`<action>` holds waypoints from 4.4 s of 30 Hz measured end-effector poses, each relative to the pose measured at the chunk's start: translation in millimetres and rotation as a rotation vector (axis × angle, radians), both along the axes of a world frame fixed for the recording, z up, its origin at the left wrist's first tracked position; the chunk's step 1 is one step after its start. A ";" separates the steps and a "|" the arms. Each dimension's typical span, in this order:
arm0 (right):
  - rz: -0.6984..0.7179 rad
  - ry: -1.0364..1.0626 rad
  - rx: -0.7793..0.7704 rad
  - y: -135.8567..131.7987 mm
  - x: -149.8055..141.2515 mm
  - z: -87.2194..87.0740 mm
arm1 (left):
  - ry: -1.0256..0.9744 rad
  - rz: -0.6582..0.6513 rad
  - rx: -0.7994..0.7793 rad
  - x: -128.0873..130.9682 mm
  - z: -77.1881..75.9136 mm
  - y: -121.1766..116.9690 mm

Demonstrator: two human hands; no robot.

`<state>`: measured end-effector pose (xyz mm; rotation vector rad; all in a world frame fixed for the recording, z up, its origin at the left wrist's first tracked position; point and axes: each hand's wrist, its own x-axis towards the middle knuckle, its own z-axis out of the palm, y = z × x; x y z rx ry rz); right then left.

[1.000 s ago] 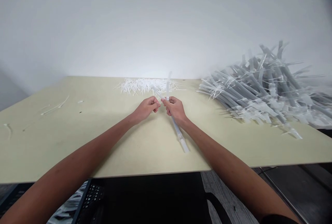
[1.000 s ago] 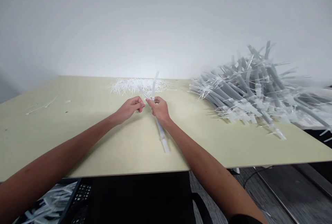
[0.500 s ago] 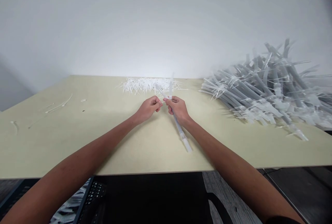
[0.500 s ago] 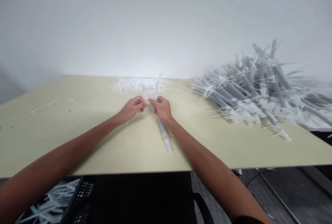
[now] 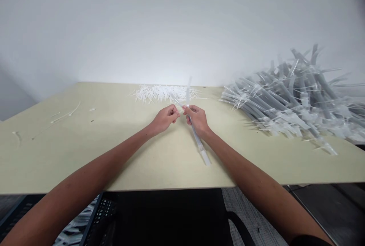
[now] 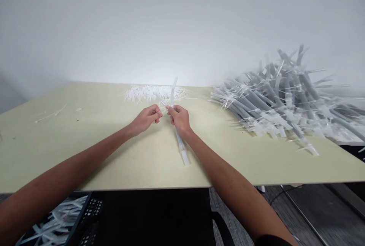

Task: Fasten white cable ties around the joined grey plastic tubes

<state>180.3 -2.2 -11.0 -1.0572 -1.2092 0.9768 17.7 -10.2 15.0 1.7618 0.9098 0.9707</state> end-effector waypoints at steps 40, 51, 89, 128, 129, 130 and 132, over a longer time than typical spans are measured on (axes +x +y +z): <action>0.267 0.274 -0.110 -13.6 -5.6 18.5 | 0.045 0.006 0.069 -1.5 -16.7 5.4; 0.097 0.036 0.013 -14.5 -12.7 14.2 | 0.128 0.111 0.250 8.6 -5.4 -14.5; 0.222 0.191 -0.042 -25.2 -19.9 21.4 | -0.134 0.014 0.148 2.9 -2.6 0.9; -0.075 -0.300 0.210 -6.9 -7.8 10.7 | 0.169 0.092 0.116 11.0 -15.7 4.7; -0.073 -0.288 0.205 -7.0 -7.6 11.0 | 0.173 0.091 0.125 11.1 -15.2 4.0; -0.068 -0.273 0.194 -7.0 -7.2 11.4 | 0.177 0.088 0.136 11.0 -14.6 3.1; -0.044 -0.230 0.157 -6.7 -5.4 12.0 | 0.190 0.072 0.161 9.8 -13.6 1.5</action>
